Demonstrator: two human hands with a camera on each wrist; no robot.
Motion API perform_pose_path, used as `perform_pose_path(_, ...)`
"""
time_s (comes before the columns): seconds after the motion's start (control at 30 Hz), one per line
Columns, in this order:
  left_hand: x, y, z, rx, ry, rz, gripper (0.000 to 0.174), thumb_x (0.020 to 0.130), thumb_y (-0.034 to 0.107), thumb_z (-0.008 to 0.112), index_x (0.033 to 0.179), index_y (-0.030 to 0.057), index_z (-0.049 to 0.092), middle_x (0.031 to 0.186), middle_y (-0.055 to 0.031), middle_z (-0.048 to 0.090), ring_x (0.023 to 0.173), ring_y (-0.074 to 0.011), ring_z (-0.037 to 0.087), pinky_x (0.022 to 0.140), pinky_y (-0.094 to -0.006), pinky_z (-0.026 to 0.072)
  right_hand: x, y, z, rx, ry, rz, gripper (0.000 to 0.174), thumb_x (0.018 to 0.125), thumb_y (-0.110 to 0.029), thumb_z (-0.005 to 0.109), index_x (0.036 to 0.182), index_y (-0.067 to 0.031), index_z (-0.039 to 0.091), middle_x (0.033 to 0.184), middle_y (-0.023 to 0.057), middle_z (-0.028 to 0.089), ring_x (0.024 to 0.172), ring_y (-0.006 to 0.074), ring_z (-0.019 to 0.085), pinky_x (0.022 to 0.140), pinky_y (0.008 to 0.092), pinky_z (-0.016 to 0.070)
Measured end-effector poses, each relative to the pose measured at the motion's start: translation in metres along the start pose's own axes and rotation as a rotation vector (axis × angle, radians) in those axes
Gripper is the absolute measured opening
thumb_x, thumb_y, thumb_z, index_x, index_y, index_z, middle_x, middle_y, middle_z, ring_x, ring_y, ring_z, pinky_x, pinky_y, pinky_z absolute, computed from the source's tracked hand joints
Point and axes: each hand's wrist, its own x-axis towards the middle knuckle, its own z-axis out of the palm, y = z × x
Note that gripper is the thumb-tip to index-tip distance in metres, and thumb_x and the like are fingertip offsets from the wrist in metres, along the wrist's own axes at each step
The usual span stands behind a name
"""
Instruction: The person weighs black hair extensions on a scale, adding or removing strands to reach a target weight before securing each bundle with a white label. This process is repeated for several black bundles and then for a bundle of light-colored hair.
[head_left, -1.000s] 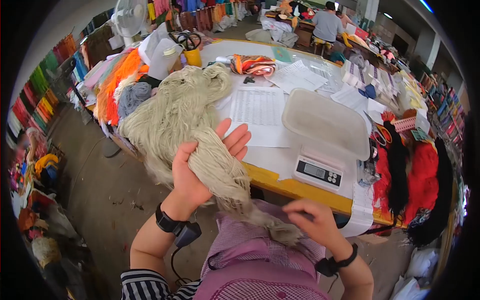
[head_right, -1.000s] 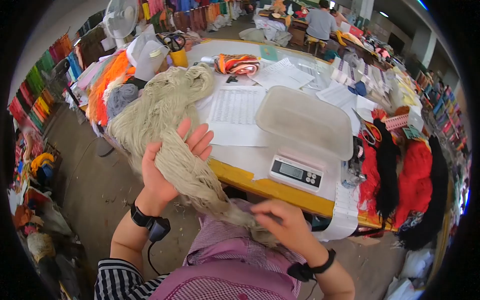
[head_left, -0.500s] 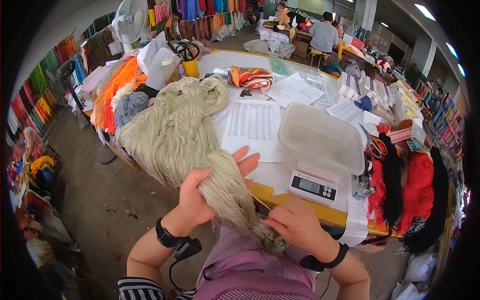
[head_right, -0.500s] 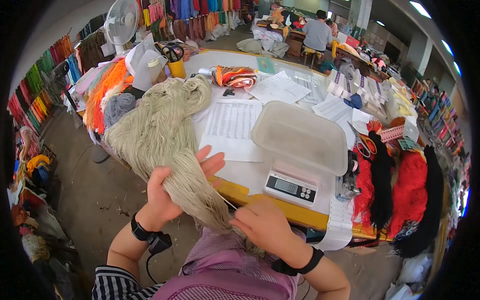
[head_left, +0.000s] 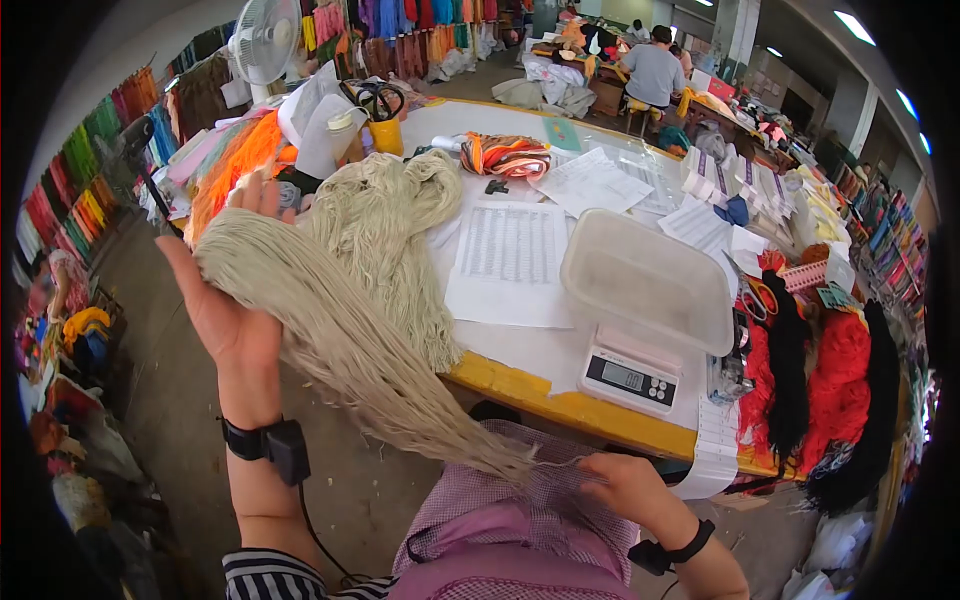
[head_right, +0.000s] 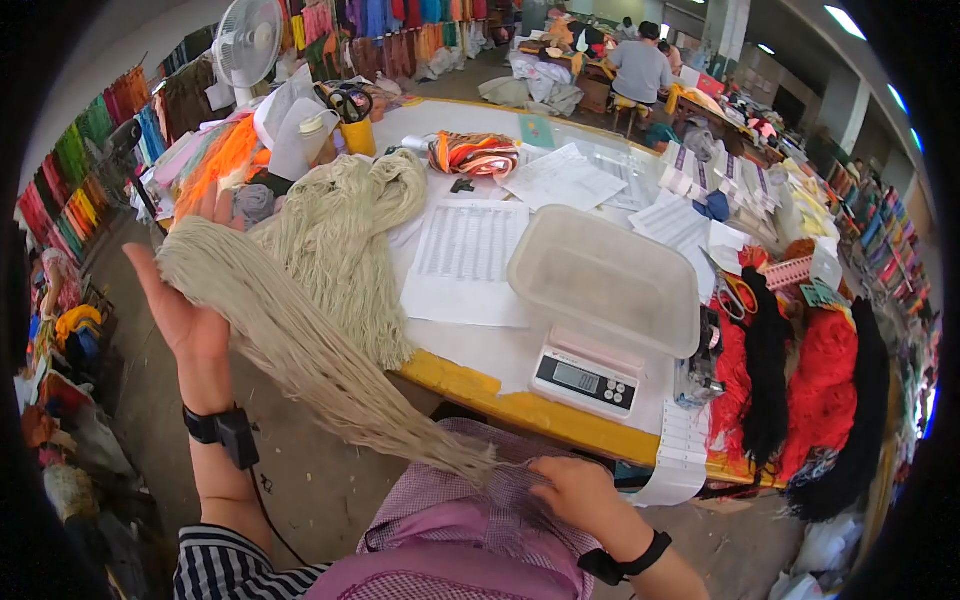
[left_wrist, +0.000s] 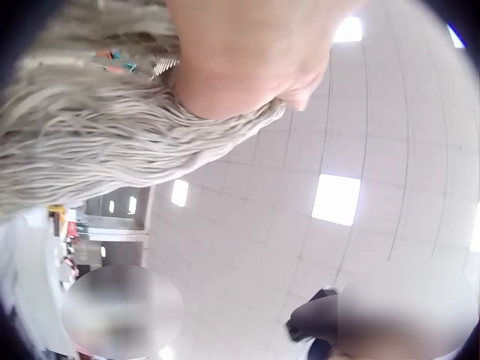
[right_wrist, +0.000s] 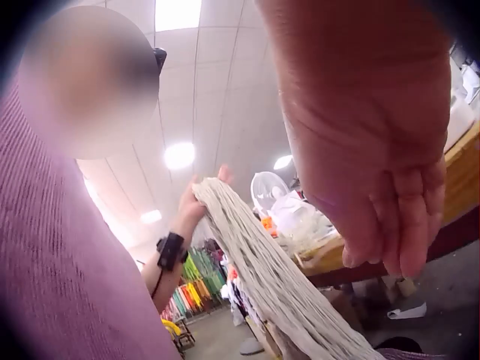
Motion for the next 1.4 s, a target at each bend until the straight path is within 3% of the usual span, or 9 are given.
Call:
perform_pose_path(0.2, -0.016, -0.016, -0.017, 0.115, 0.157, -0.227, 0.068, 0.100, 0.044, 0.040, 0.146, -0.0041, 0.027, 0.149, -0.0221, 0.036, 0.138, -0.0330, 0.035, 0.113, -0.0455, 0.0287, 0.002, -0.008, -0.012, -0.002, -0.075, -0.005, 0.030, 0.083, -0.026, 0.069, 0.107, -0.0087, 0.066, 0.096, 0.0136, 0.069, 0.092, 0.0328, 0.065, 0.079, 0.0395, 0.0523)
perform_pose_path(0.37, -0.041, -0.039, 0.032, 0.005, -0.145, -0.486, 0.078, 0.097, 0.054, 0.037, 0.149, -0.0021, 0.023, 0.151, -0.0231, 0.032, 0.139, -0.0373, 0.033, 0.113, -0.0511, 0.0275, 0.036, -0.043, -0.033, 0.258, 0.094, -0.124, 0.024, 0.085, -0.019, 0.068, 0.105, -0.0048, 0.065, 0.094, 0.0133, 0.069, 0.087, 0.0321, 0.066, 0.077, 0.0375, 0.0521)
perform_pose_path(0.77, -0.032, -0.061, 0.109, 0.137, -0.275, -0.373, 0.076, 0.096, 0.044, 0.048, 0.142, -0.0105, 0.023, 0.150, -0.0286, 0.027, 0.142, -0.0397, 0.026, 0.116, -0.0498, 0.0245, 0.093, -0.069, 0.000, 0.533, 0.287, -0.160, 0.071, 0.077, -0.029, 0.079, 0.133, -0.0003, 0.045, 0.121, 0.0182, 0.060, 0.115, 0.0318, 0.058, 0.097, 0.0359, 0.0441)
perform_pose_path(0.87, -0.034, -0.064, 0.116, 0.111, -0.287, -0.398, 0.076, 0.096, 0.043, 0.048, 0.143, -0.0114, 0.021, 0.150, -0.0299, 0.026, 0.142, -0.0397, 0.026, 0.116, -0.0486, 0.0249, 0.104, -0.066, 0.017, 0.736, 0.203, -0.285, 0.061, 0.082, -0.024, 0.074, 0.132, -0.0008, 0.047, 0.120, 0.0179, 0.059, 0.111, 0.0295, 0.058, 0.093, 0.0355, 0.0453)
perform_pose_path(1.0, -0.021, -0.051, 0.107, 0.096, -0.264, -0.331, 0.075, 0.097, 0.042, 0.047, 0.144, -0.0115, 0.024, 0.150, -0.0282, 0.030, 0.140, -0.0379, 0.030, 0.115, -0.0459, 0.0267, 0.082, -0.052, -0.005, 0.604, 0.156, -0.025, 0.038, 0.088, -0.013, 0.062, 0.124, -0.0032, 0.052, 0.096, 0.0168, 0.063, 0.088, 0.0282, 0.063, 0.075, 0.0375, 0.0479)
perform_pose_path(1.13, -0.012, -0.047, 0.085, 0.484, -0.175, -0.190, 0.070, 0.098, 0.041, 0.043, 0.143, -0.0106, 0.030, 0.147, -0.0246, 0.038, 0.137, -0.0366, 0.036, 0.114, -0.0453, 0.0296, 0.054, -0.049, -0.054, 0.464, 0.528, 0.003, 0.029, 0.089, -0.011, 0.059, 0.116, -0.0022, 0.057, 0.088, 0.0156, 0.063, 0.080, 0.0259, 0.062, 0.074, 0.0352, 0.0488)
perform_pose_path(1.27, -0.022, -0.052, 0.080, 0.245, -0.162, -0.489, 0.070, 0.099, 0.046, 0.036, 0.142, -0.0092, 0.035, 0.148, -0.0219, 0.037, 0.134, -0.0322, 0.041, 0.111, -0.0433, 0.0334, 0.041, -0.051, -0.078, 0.509, 0.433, 0.033, 0.027, 0.089, -0.015, 0.062, 0.112, -0.0019, 0.059, 0.090, 0.0148, 0.065, 0.084, 0.0256, 0.064, 0.077, 0.0345, 0.0496)
perform_pose_path(1.33, -0.033, -0.057, 0.087, 0.132, -0.205, -0.617, 0.067, 0.097, 0.045, 0.042, 0.135, -0.0094, 0.044, 0.111, -0.0201, 0.065, 0.103, -0.0253, 0.063, 0.093, -0.0370, 0.0493, 0.037, -0.051, -0.082, 0.302, -0.030, -0.052, 0.028, 0.088, -0.018, 0.066, 0.111, -0.0026, 0.061, 0.091, 0.0125, 0.066, 0.086, 0.0247, 0.064, 0.077, 0.0326, 0.0501)
perform_pose_path(1.4, -0.030, -0.063, 0.059, 0.003, -0.458, -0.732, 0.071, 0.096, 0.048, 0.038, 0.135, -0.0120, 0.042, 0.096, -0.0185, 0.066, 0.090, -0.0242, 0.064, 0.084, -0.0353, 0.0518, 0.039, -0.055, -0.076, 0.328, -0.024, -0.126, 0.027, 0.089, -0.021, 0.067, 0.109, -0.0034, 0.063, 0.089, 0.0108, 0.066, 0.083, 0.0223, 0.064, 0.075, 0.0311, 0.0501)
